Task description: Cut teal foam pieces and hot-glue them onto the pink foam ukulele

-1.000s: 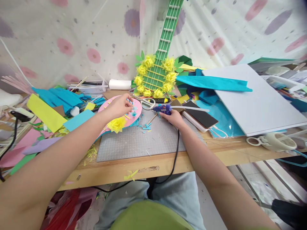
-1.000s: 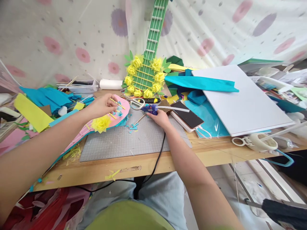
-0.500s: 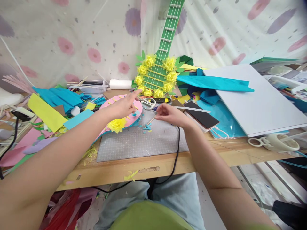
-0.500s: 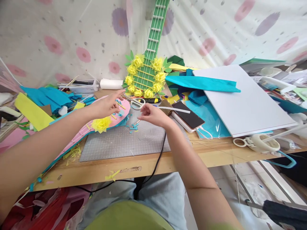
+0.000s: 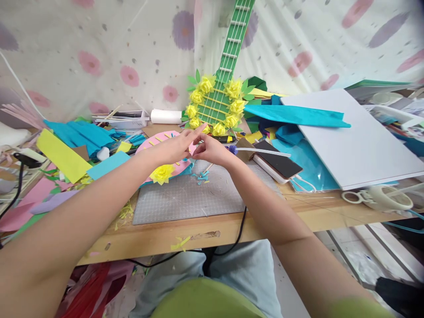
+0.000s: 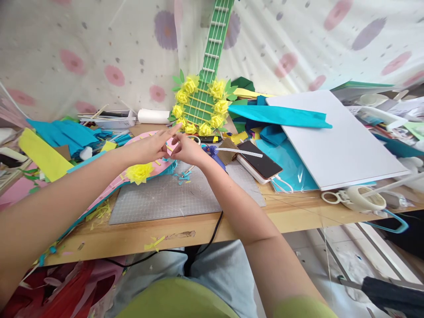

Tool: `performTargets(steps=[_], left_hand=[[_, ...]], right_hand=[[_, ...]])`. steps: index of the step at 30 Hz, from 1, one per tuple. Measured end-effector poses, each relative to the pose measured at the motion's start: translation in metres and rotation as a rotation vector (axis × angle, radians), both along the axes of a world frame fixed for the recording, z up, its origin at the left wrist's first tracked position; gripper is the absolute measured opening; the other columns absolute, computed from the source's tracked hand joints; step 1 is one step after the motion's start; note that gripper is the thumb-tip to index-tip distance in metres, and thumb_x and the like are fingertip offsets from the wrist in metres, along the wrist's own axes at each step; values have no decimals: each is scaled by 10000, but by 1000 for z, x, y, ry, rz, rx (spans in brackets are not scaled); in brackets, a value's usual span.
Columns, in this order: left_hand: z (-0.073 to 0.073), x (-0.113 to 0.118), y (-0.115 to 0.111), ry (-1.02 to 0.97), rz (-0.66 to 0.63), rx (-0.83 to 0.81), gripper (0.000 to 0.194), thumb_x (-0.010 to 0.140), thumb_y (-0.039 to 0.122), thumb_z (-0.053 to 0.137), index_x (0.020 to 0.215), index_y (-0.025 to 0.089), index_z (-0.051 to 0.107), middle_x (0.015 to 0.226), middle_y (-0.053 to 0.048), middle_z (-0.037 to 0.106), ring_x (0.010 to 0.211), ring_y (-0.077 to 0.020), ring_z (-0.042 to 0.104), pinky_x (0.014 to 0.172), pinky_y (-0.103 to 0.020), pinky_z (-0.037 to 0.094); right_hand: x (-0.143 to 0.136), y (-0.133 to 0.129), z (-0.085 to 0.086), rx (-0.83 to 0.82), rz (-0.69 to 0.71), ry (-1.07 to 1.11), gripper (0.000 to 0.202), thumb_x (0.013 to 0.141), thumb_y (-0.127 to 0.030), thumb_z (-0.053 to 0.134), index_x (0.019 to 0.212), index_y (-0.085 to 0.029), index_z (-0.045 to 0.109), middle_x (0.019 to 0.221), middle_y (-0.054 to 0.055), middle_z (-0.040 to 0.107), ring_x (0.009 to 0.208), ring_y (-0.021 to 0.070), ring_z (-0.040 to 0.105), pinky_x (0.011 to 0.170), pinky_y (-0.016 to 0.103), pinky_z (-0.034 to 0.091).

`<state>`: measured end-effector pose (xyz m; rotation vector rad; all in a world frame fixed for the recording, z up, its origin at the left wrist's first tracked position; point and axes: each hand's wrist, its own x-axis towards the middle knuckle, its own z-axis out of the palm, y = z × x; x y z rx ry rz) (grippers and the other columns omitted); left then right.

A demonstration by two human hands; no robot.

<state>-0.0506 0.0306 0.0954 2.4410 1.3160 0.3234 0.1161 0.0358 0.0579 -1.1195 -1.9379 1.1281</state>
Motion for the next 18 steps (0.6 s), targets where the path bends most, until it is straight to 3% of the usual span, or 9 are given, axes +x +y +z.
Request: performTargets(steps=[5, 10, 13, 18], left_hand=[[-3, -3, -5, -250, 127, -20, 781, 732, 190, 602, 1417, 314, 248, 1316, -89, 485, 997, -200, 590, 784, -292, 456], [-10, -7, -5, -401, 251, -219, 698, 740, 230, 613, 1370, 211, 312, 966, -66, 651, 813, -162, 621, 663, -271, 479], [-13, -7, -4, -422, 294, -280, 646, 726, 219, 623, 1317, 193, 364, 881, -46, 670, 736, -144, 621, 622, -260, 476], [-16, -8, 0, -321, 265, -150, 671, 701, 194, 621, 1321, 195, 365, 810, -26, 688, 746, -165, 636, 653, -281, 479]], right_hand=[[-3, 0, -9, -43, -153, 164, 310, 619, -160, 655, 816, -216, 423, 693, -14, 633, 697, 159, 626, 647, 289, 458], [-7, 0, -15, -149, -204, 371, 288, 616, -153, 659, 784, -208, 432, 685, -34, 618, 686, 114, 614, 694, 274, 475], [-8, 0, -18, -152, -214, 398, 279, 608, -163, 665, 773, -206, 443, 682, -41, 602, 680, 106, 603, 693, 272, 480], [-5, -1, -19, -71, -106, 319, 213, 638, -241, 680, 782, -190, 532, 752, 4, 614, 732, 123, 589, 707, 284, 480]])
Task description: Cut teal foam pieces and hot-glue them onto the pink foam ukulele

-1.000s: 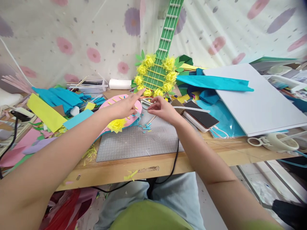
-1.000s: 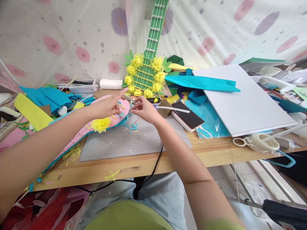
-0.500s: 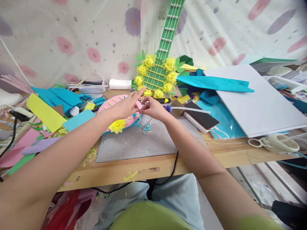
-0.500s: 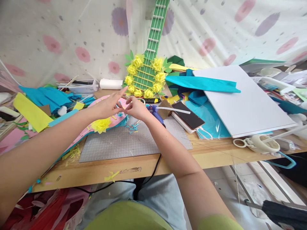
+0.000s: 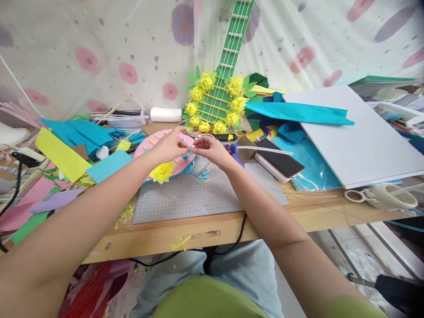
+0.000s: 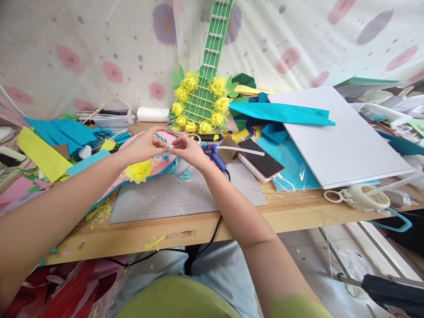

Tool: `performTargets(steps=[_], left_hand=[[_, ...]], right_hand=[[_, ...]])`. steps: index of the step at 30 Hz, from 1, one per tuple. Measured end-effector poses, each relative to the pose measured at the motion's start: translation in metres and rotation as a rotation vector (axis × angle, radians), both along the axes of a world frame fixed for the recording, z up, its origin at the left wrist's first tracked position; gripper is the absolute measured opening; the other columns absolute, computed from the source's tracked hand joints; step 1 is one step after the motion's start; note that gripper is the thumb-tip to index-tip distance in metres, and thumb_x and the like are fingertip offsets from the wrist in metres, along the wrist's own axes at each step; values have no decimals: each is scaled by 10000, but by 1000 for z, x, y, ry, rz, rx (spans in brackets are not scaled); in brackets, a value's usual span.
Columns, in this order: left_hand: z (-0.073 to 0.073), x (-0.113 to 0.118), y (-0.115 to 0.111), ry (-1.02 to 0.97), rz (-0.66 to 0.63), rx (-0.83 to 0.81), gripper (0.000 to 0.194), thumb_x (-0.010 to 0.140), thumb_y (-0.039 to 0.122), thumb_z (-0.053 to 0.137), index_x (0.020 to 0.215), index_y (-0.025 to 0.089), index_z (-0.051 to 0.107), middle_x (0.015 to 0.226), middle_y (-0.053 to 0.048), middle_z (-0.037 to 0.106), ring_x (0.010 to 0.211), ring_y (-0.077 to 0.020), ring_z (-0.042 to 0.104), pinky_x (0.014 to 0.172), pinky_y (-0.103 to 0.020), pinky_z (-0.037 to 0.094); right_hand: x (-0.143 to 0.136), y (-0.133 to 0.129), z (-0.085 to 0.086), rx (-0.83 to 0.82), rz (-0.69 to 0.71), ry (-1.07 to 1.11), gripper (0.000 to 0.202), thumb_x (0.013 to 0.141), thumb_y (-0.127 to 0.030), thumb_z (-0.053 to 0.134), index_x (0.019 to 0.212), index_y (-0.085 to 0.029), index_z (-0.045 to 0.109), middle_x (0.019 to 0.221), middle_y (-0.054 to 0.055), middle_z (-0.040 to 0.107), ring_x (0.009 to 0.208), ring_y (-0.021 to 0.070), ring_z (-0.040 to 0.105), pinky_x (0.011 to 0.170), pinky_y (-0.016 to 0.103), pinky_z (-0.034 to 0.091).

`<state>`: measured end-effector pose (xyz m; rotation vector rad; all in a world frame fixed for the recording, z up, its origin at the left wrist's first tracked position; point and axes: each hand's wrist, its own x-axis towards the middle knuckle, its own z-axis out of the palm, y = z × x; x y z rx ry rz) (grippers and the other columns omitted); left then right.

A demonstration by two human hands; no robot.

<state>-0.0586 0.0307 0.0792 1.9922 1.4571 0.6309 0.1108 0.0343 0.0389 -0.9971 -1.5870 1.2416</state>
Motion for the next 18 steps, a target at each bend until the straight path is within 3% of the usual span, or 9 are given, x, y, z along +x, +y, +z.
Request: performTargets(steps=[4, 9, 12, 18], left_hand=[[-1, 3, 1, 104, -16, 77, 684, 692, 186, 624, 1328, 201, 372, 796, -24, 693, 785, -186, 645, 690, -295, 481], [-1, 4, 3, 94, -17, 116, 632, 708, 215, 621, 1304, 230, 413, 949, -35, 686, 844, -179, 636, 722, -299, 489], [-3, -3, 10, 6, 75, 183, 564, 701, 193, 604, 1247, 213, 469, 1075, -56, 653, 840, -162, 619, 724, -304, 498], [3, -23, 11, -164, 291, 188, 446, 666, 130, 605, 1105, 182, 549, 1012, -59, 658, 800, -159, 619, 669, -291, 502]], right_hand=[[1, 0, -2, 169, 1, -170, 138, 691, -306, 633, 716, -184, 574, 718, 10, 617, 683, 126, 557, 647, 276, 446], [3, 1, -5, 201, -168, -310, 56, 687, -233, 596, 688, -177, 592, 640, -21, 595, 614, 109, 528, 592, 252, 387], [1, 1, -11, 147, -309, -332, 59, 689, -231, 597, 698, -175, 614, 660, -15, 622, 629, 117, 552, 605, 255, 390], [-12, -3, -23, 54, -403, -368, 68, 693, -241, 594, 720, -206, 645, 743, -11, 686, 715, 148, 615, 668, 277, 429]])
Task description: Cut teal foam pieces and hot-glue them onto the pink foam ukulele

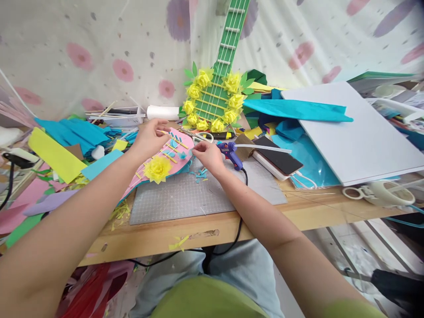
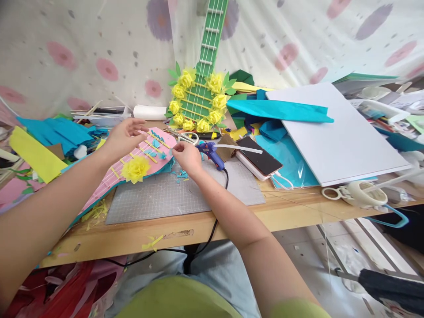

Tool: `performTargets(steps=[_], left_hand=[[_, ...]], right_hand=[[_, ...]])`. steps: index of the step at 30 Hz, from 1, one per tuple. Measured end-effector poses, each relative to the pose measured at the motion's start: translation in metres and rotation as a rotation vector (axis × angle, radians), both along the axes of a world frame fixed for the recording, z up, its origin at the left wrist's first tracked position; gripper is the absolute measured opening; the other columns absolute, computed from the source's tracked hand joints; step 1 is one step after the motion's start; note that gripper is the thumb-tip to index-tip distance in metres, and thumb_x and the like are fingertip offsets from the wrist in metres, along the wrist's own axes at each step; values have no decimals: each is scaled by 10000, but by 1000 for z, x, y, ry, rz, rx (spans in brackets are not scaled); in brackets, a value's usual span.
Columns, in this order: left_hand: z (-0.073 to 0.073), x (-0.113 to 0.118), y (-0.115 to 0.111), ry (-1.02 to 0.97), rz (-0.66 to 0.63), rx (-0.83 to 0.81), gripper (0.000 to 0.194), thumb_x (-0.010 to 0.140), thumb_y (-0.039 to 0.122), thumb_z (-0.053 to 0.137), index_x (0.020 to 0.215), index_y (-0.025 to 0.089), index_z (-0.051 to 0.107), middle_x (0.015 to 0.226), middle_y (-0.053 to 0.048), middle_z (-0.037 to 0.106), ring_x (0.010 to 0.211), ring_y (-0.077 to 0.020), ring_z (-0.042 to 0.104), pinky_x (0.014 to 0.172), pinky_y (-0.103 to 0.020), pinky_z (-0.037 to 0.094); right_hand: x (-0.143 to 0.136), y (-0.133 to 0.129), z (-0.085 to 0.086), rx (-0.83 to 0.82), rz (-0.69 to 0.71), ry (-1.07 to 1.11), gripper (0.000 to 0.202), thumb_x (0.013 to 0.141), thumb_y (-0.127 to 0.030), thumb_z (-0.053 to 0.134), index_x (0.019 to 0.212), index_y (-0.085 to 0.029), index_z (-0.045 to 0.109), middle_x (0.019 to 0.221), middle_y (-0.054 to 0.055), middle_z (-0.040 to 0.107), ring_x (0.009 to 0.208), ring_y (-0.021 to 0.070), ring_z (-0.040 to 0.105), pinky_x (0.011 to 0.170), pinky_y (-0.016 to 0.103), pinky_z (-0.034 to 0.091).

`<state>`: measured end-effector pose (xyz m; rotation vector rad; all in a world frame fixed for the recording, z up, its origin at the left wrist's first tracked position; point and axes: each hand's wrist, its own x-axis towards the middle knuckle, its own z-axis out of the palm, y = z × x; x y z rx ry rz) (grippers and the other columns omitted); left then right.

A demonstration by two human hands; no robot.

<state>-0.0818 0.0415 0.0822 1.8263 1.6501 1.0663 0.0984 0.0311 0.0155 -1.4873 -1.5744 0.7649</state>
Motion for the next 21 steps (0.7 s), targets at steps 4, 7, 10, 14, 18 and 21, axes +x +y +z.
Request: performTargets(steps=[4, 7, 10, 14, 18, 21], left_hand=[[0, -7, -10, -101, 73, -15, 402, 658, 124, 620, 1052, 180, 565, 995, -62, 660, 812, -164, 622, 640, -278, 499], [-5, -9, -13, -132, 103, -19, 384, 649, 120, 624, 1025, 181, 574, 988, -57, 662, 792, -155, 620, 631, -273, 499], [-8, -9, -14, -146, 106, -17, 372, 644, 111, 625, 1008, 175, 582, 982, -57, 663, 768, -147, 615, 623, -271, 497], [-7, -9, -15, -149, 115, -10, 357, 649, 107, 623, 998, 173, 582, 978, -56, 662, 746, -140, 610, 590, -257, 484], [-3, -8, -17, -142, 117, -18, 362, 654, 101, 616, 1006, 170, 577, 992, -63, 660, 743, -142, 608, 562, -251, 474], [-3, -8, -18, -132, 106, -20, 380, 652, 97, 617, 1023, 170, 576, 996, -65, 659, 754, -145, 611, 580, -256, 479]], right_hand=[[-7, -3, -1, -43, -13, -36, 86, 695, -257, 591, 740, -219, 654, 771, -14, 694, 739, 158, 624, 673, 284, 435], [-10, -4, -3, -65, -17, -54, 101, 696, -267, 587, 755, -230, 660, 788, -17, 695, 746, 162, 624, 672, 292, 436], [-12, -4, -4, -79, -23, -67, 112, 694, -277, 587, 766, -236, 662, 805, -15, 695, 765, 170, 625, 682, 301, 442], [-14, -4, -4, -93, -19, -80, 117, 690, -279, 591, 772, -241, 665, 821, -14, 697, 805, 186, 630, 707, 315, 451], [-15, -4, -4, -96, -13, -71, 120, 685, -270, 594, 774, -241, 668, 822, -14, 698, 816, 185, 633, 726, 316, 458], [-16, -3, -5, -108, -1, -53, 118, 677, -271, 605, 769, -238, 671, 815, -17, 697, 806, 178, 634, 735, 310, 462]])
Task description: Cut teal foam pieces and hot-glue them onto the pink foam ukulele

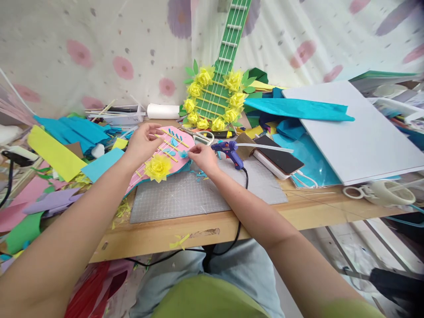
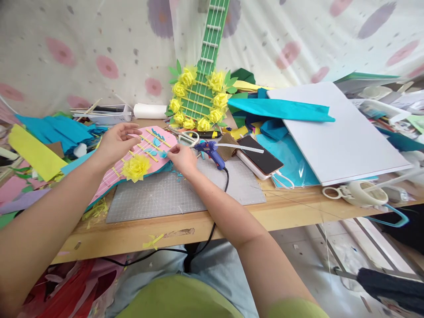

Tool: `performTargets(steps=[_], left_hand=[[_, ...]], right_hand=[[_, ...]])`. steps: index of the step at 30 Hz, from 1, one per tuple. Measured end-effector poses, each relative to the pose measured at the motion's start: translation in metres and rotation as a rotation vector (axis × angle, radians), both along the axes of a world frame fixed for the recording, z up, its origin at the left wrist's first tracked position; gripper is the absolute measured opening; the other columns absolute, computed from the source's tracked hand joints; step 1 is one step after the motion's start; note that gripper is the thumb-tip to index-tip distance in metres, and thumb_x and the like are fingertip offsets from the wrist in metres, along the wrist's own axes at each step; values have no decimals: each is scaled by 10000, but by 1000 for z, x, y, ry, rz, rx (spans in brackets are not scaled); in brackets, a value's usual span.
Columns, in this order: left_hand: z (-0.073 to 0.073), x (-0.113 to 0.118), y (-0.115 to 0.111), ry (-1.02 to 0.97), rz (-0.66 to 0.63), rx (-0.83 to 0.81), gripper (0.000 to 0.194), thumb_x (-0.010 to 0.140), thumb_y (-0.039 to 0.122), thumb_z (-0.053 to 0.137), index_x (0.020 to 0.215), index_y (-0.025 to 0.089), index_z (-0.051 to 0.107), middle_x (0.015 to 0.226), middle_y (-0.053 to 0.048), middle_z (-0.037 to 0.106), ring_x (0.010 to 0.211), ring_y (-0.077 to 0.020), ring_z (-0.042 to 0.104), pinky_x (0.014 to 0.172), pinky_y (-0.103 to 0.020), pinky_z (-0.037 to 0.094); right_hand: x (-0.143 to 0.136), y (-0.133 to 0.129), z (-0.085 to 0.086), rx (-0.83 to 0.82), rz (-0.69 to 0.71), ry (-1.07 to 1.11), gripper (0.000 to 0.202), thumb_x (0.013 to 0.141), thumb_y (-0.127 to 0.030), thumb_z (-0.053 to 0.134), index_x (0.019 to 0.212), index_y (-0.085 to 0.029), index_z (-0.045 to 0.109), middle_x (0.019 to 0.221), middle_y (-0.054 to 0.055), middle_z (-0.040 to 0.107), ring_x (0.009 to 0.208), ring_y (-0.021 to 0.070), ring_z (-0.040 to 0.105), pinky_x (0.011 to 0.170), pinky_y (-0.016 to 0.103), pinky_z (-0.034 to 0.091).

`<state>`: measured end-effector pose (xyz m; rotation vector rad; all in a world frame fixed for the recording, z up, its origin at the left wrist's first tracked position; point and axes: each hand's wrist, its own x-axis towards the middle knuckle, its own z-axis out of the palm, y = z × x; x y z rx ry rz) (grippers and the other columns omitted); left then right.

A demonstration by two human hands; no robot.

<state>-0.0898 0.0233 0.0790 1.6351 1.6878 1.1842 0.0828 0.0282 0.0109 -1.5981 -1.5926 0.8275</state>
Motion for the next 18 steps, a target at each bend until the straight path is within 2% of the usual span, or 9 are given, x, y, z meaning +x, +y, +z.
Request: performTargets(steps=[11, 18], left_hand=[[0, -1, -3, 16, -7, -11, 373, 653, 115, 622, 1016, 186, 573, 1006, -50, 649, 736, -128, 600, 533, -226, 459], [-1, -5, -3, 29, 8, -14, 368, 652, 115, 624, 1010, 191, 582, 1041, -52, 640, 747, -132, 601, 572, -246, 488]], right_hand=[[2, 3, -1, -46, 12, 84, 126, 659, -305, 593, 740, -223, 642, 801, -10, 686, 773, 173, 635, 718, 309, 477], [10, 8, -3, 3, 129, 108, 120, 666, -235, 592, 783, -213, 598, 803, -12, 688, 800, 162, 643, 723, 303, 484]])
